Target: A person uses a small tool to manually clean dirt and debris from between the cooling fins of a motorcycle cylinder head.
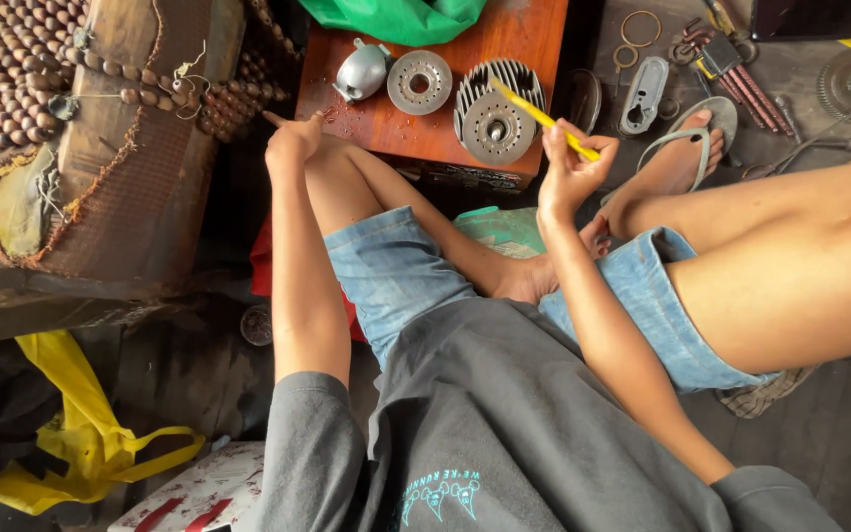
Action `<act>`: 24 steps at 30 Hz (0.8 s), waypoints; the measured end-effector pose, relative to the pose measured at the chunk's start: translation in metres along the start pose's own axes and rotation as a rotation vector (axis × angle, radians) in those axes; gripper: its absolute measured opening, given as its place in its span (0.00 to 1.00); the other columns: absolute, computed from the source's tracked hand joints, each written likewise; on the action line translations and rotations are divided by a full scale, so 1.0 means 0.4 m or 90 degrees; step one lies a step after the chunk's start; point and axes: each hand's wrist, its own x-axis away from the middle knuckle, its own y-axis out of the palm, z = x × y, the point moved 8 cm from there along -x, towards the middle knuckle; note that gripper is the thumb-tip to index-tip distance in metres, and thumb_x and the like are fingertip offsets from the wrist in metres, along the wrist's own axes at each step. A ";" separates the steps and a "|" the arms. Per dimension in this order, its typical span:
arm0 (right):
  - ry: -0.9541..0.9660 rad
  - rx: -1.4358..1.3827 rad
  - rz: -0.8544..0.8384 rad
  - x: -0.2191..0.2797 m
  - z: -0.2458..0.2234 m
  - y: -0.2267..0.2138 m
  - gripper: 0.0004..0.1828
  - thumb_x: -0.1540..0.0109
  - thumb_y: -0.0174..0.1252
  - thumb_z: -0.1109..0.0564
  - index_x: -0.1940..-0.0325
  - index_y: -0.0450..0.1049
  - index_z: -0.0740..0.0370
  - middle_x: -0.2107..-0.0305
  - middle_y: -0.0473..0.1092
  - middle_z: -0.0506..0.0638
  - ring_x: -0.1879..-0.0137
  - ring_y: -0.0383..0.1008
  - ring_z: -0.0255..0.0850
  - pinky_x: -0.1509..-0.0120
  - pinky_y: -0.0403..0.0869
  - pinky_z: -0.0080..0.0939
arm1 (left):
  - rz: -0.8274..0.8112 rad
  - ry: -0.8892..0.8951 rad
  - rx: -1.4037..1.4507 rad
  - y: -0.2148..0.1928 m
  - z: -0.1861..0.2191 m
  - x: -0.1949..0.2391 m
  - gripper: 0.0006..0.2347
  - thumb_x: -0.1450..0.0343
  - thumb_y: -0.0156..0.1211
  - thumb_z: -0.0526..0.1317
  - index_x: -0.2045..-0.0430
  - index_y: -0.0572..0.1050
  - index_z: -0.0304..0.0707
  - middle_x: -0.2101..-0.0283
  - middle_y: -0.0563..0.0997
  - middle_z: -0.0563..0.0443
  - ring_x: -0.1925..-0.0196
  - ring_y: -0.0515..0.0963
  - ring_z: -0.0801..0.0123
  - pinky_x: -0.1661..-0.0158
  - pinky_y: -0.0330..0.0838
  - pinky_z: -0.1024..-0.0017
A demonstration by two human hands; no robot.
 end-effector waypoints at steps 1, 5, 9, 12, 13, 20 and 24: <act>0.012 0.006 -0.011 0.019 -0.022 0.024 0.23 0.35 0.68 0.58 0.57 0.55 0.57 0.58 0.78 0.63 0.52 0.81 0.45 0.47 0.84 0.47 | -0.002 0.002 -0.005 -0.005 0.001 0.007 0.47 0.26 0.42 0.67 0.30 0.30 0.19 0.39 0.74 0.22 0.31 0.71 0.40 0.33 0.62 0.47; 0.014 0.016 -0.020 0.047 -0.023 0.039 0.25 0.38 0.72 0.58 0.59 0.56 0.56 0.60 0.79 0.61 0.54 0.83 0.46 0.48 0.84 0.48 | -0.022 0.033 -0.027 -0.008 0.011 0.017 0.40 0.26 0.38 0.66 0.33 0.61 0.21 0.40 0.76 0.30 0.34 0.72 0.46 0.37 0.66 0.49; -0.035 -0.013 -0.006 -0.014 0.018 -0.011 0.22 0.34 0.67 0.61 0.57 0.55 0.57 0.57 0.78 0.65 0.53 0.83 0.50 0.46 0.83 0.51 | 0.047 0.044 -0.018 -0.035 0.018 0.048 0.36 0.27 0.42 0.64 0.41 0.72 0.24 0.44 0.78 0.29 0.37 0.75 0.42 0.39 0.67 0.49; 0.017 -0.018 -0.032 0.043 -0.015 0.026 0.26 0.38 0.72 0.57 0.58 0.56 0.55 0.59 0.78 0.61 0.54 0.83 0.47 0.49 0.84 0.48 | 0.020 0.046 0.002 -0.037 0.016 0.051 0.34 0.27 0.43 0.62 0.40 0.71 0.25 0.43 0.78 0.30 0.37 0.74 0.43 0.39 0.68 0.50; 0.024 -0.028 -0.080 0.047 -0.024 0.031 0.24 0.37 0.69 0.60 0.57 0.55 0.58 0.58 0.77 0.61 0.54 0.82 0.48 0.47 0.84 0.45 | 0.035 0.043 0.029 -0.041 0.006 0.044 0.32 0.26 0.45 0.61 0.42 0.74 0.29 0.44 0.79 0.33 0.41 0.77 0.46 0.42 0.70 0.53; -0.020 -0.030 -0.180 0.042 -0.051 0.054 0.22 0.35 0.64 0.67 0.57 0.53 0.60 0.57 0.75 0.63 0.54 0.81 0.50 0.46 0.83 0.45 | 0.048 0.075 0.087 -0.081 0.011 0.118 0.27 0.29 0.43 0.54 0.46 0.77 0.34 0.46 0.80 0.36 0.48 0.80 0.47 0.49 0.75 0.53; 0.002 -0.026 -0.190 0.052 -0.028 0.056 0.23 0.34 0.64 0.66 0.58 0.51 0.59 0.55 0.75 0.61 0.53 0.82 0.49 0.46 0.85 0.45 | 0.059 0.101 0.099 -0.104 0.059 0.180 0.30 0.28 0.46 0.59 0.40 0.72 0.35 0.43 0.78 0.37 0.45 0.80 0.48 0.47 0.74 0.53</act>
